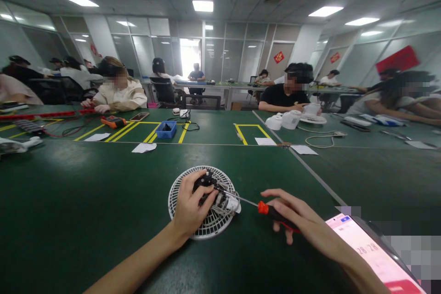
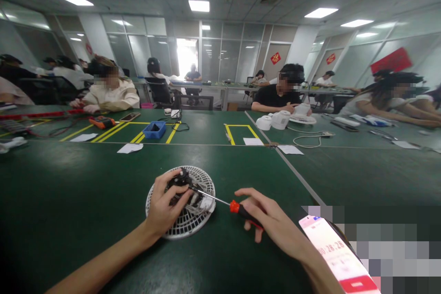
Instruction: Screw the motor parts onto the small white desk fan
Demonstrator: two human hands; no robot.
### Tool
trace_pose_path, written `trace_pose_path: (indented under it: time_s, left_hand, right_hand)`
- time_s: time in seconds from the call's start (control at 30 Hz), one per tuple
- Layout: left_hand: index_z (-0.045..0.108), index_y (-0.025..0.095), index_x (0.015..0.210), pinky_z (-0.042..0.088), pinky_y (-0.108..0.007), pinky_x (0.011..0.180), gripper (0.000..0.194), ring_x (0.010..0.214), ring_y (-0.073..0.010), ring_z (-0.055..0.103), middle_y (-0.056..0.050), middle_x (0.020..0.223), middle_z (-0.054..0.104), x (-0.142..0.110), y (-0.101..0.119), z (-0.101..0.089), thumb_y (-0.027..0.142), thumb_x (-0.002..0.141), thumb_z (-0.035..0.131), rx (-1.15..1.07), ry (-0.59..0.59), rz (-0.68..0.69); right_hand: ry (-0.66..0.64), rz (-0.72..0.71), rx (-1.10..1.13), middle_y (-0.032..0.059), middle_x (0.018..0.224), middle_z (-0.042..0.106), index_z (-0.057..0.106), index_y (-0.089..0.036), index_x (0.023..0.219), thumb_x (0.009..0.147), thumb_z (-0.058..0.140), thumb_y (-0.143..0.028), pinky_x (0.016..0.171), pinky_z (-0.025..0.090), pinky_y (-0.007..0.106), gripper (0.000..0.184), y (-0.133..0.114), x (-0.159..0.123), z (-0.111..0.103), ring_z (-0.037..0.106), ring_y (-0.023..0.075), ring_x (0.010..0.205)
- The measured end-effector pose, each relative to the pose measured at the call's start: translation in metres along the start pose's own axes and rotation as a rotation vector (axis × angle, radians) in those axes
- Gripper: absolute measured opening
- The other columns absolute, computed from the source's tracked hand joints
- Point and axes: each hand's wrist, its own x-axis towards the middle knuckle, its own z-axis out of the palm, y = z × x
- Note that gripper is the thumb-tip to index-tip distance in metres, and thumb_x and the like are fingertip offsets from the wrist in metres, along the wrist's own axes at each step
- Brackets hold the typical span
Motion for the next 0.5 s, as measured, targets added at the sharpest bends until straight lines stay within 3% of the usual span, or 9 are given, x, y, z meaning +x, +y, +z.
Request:
trace_pose_path:
  time_s: [0.07, 0.13, 0.27, 0.4, 0.5]
  left_hand:
    - [0.068, 0.019, 0.095, 0.054, -0.047, 0.099, 0.008, 0.118, -0.0258, 0.060, -0.011, 0.129, 0.062, 0.0001, 0.0000, -0.0005, 0.019, 0.088, 0.072, 0.000, -0.003, -0.002]
    - [0.068, 0.019, 0.095, 0.054, -0.046, 0.099, 0.007, 0.118, -0.0259, 0.060, -0.011, 0.128, 0.063, 0.0002, -0.0002, -0.0009, 0.019, 0.088, 0.072, 0.002, 0.000, 0.000]
    - [0.069, 0.020, 0.094, 0.055, -0.047, 0.099, 0.006, 0.119, -0.0264, 0.060, -0.011, 0.128, 0.063, 0.0004, -0.0005, -0.0013, 0.019, 0.088, 0.072, -0.004, 0.003, -0.007]
    - [0.069, 0.020, 0.095, 0.055, -0.048, 0.099, 0.007, 0.118, -0.0265, 0.060, -0.011, 0.129, 0.063, 0.0004, -0.0003, -0.0018, 0.019, 0.088, 0.072, -0.011, -0.003, -0.009]
    - [0.069, 0.020, 0.095, 0.055, -0.048, 0.098, 0.007, 0.118, -0.0264, 0.060, -0.010, 0.129, 0.063, -0.0005, -0.0005, -0.0017, 0.019, 0.089, 0.072, -0.013, -0.001, -0.008]
  right_hand:
    - [-0.016, 0.073, 0.027, 0.0045, 0.085, 0.069, 0.059, -0.023, 0.131, 0.095, 0.051, -0.065, 0.045, 0.044, 0.023, 0.056, 0.0000, -0.0001, 0.0018, 0.060, 0.0158, 0.061]
    - [-0.004, 0.064, -0.008, 0.0036, 0.082, 0.068, 0.061, -0.022, 0.127, 0.094, 0.054, -0.063, 0.043, 0.039, 0.020, 0.054, -0.0001, 0.0000, 0.0023, 0.056, 0.0131, 0.057]
    - [0.037, -0.035, -0.071, 0.0029, 0.080, 0.068, 0.064, -0.021, 0.120, 0.092, 0.061, -0.058, 0.045, 0.041, 0.022, 0.047, -0.0016, 0.0003, 0.0008, 0.056, 0.0137, 0.059]
    - [0.101, -0.144, -0.098, 0.0020, 0.079, 0.068, 0.067, -0.021, 0.111, 0.088, 0.070, -0.048, 0.066, 0.054, 0.030, 0.036, -0.0034, 0.0001, -0.0013, 0.065, 0.0191, 0.072]
    - [0.140, -0.192, -0.124, 0.0043, 0.090, 0.072, 0.068, -0.021, 0.108, 0.085, 0.073, -0.043, 0.083, 0.056, 0.037, 0.032, -0.0032, 0.0001, -0.0028, 0.069, 0.0233, 0.086]
